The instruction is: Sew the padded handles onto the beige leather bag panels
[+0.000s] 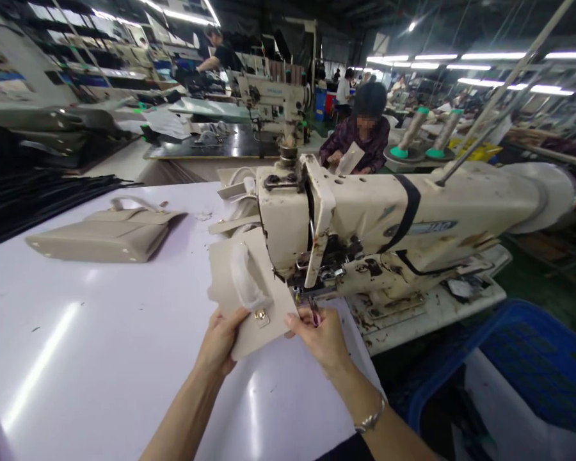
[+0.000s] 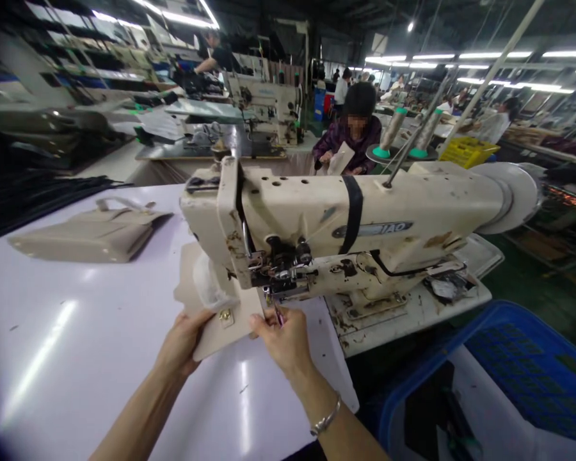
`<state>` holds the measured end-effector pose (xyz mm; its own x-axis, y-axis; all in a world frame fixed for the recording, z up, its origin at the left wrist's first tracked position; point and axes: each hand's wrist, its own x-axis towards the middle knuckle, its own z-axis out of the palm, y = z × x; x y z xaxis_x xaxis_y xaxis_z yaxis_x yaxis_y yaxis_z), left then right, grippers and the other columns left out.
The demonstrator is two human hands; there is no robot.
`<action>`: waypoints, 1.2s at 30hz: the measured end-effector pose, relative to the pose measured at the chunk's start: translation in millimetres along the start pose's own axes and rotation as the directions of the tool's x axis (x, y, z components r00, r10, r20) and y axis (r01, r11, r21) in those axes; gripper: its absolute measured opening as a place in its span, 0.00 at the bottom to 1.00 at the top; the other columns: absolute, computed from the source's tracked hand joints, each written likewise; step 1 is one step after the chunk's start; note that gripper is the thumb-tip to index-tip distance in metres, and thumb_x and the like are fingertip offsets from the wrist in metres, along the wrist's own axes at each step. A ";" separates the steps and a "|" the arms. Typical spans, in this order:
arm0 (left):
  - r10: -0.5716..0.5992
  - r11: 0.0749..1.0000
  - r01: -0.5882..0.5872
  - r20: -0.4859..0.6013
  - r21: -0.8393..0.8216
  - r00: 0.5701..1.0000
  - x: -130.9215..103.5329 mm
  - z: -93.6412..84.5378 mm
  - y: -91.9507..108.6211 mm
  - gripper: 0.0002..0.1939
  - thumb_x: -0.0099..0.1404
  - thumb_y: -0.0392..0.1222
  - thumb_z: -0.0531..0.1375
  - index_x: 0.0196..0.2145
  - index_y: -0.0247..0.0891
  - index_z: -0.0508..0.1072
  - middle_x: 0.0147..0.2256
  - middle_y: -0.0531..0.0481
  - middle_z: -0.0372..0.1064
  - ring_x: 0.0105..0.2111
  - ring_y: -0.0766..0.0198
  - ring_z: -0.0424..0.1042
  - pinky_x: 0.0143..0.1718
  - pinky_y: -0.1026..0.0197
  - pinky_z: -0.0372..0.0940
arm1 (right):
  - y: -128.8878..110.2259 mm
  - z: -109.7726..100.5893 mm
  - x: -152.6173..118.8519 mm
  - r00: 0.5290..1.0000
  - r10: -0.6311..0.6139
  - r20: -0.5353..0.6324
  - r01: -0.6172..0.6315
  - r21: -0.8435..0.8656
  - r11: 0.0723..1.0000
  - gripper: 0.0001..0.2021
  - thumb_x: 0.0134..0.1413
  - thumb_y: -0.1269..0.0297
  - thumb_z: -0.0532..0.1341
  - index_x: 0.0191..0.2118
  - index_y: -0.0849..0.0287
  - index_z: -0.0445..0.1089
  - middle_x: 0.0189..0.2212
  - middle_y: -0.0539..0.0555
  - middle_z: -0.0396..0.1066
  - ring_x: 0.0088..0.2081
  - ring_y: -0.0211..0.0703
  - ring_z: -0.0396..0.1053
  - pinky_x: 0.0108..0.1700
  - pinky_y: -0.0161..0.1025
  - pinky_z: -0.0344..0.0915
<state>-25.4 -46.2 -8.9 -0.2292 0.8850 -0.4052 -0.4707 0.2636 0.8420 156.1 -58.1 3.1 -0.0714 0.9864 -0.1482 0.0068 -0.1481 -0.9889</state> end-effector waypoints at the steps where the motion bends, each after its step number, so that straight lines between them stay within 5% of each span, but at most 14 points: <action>1: 0.016 1.000 -0.016 0.004 0.007 1.000 5.0 2.9 0.9 0.29 0.46 0.42 0.74 0.46 0.33 0.75 0.33 0.46 0.79 0.30 0.55 0.79 0.29 0.60 0.75 | 1.1 -2.2 -0.6 0.999 0.035 -0.037 -0.036 -0.015 0.999 0.14 0.53 0.57 0.66 0.25 0.63 0.77 0.22 0.53 0.74 0.25 0.39 0.68 0.34 0.34 0.61; 11: 0.118 0.992 -0.119 0.017 0.032 0.993 41.8 14.5 11.0 0.20 0.44 0.38 0.73 0.35 0.33 0.75 0.31 0.48 0.79 0.27 0.58 0.77 0.25 0.63 0.73 | 13.3 11.5 12.6 0.981 0.031 -0.192 -0.017 0.076 0.997 0.16 0.54 0.55 0.65 0.21 0.59 0.78 0.22 0.51 0.73 0.32 0.40 0.68 0.37 0.35 0.59; 17: 0.145 0.986 -0.150 0.074 0.068 0.987 58.0 22.3 19.2 0.22 0.45 0.40 0.72 0.38 0.33 0.77 0.33 0.45 0.79 0.29 0.53 0.78 0.27 0.58 0.74 | 12.5 29.4 17.9 0.949 0.082 -0.305 -0.001 0.255 0.967 0.17 0.53 0.56 0.66 0.18 0.59 0.75 0.18 0.50 0.69 0.28 0.38 0.66 0.37 0.35 0.60; 23: 0.151 0.985 -0.159 0.110 0.064 0.982 60.8 25.3 23.6 0.19 0.46 0.40 0.72 0.37 0.33 0.77 0.33 0.47 0.79 0.27 0.58 0.76 0.25 0.63 0.72 | 8.3 33.7 18.3 0.929 0.149 -0.337 -0.037 0.317 0.948 0.17 0.50 0.55 0.68 0.17 0.60 0.74 0.12 0.47 0.58 0.23 0.37 0.62 0.35 0.36 0.60; 30: 0.179 0.979 -0.188 0.108 0.078 0.978 57.3 28.0 26.2 0.19 0.46 0.40 0.73 0.36 0.33 0.76 0.32 0.47 0.78 0.28 0.57 0.76 0.25 0.63 0.71 | 8.5 35.8 14.5 0.929 0.132 -0.346 -0.035 0.271 0.962 0.19 0.52 0.54 0.67 0.18 0.60 0.74 0.19 0.51 0.70 0.27 0.37 0.65 0.36 0.36 0.61; 36: 0.170 0.980 -0.181 0.135 0.078 0.976 58.3 27.3 27.2 0.18 0.48 0.39 0.73 0.37 0.32 0.76 0.33 0.46 0.79 0.29 0.57 0.76 0.27 0.62 0.71 | 9.2 48.9 12.4 0.914 0.221 -0.341 -0.083 0.376 0.923 0.22 0.51 0.51 0.68 0.16 0.61 0.70 0.17 0.51 0.67 0.25 0.37 0.63 0.32 0.36 0.59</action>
<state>-28.4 23.0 0.1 -0.1891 0.9604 -0.2045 -0.3532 0.1278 0.9268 106.5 -50.7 -7.6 0.2765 0.8928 -0.3557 -0.3626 -0.2458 -0.8989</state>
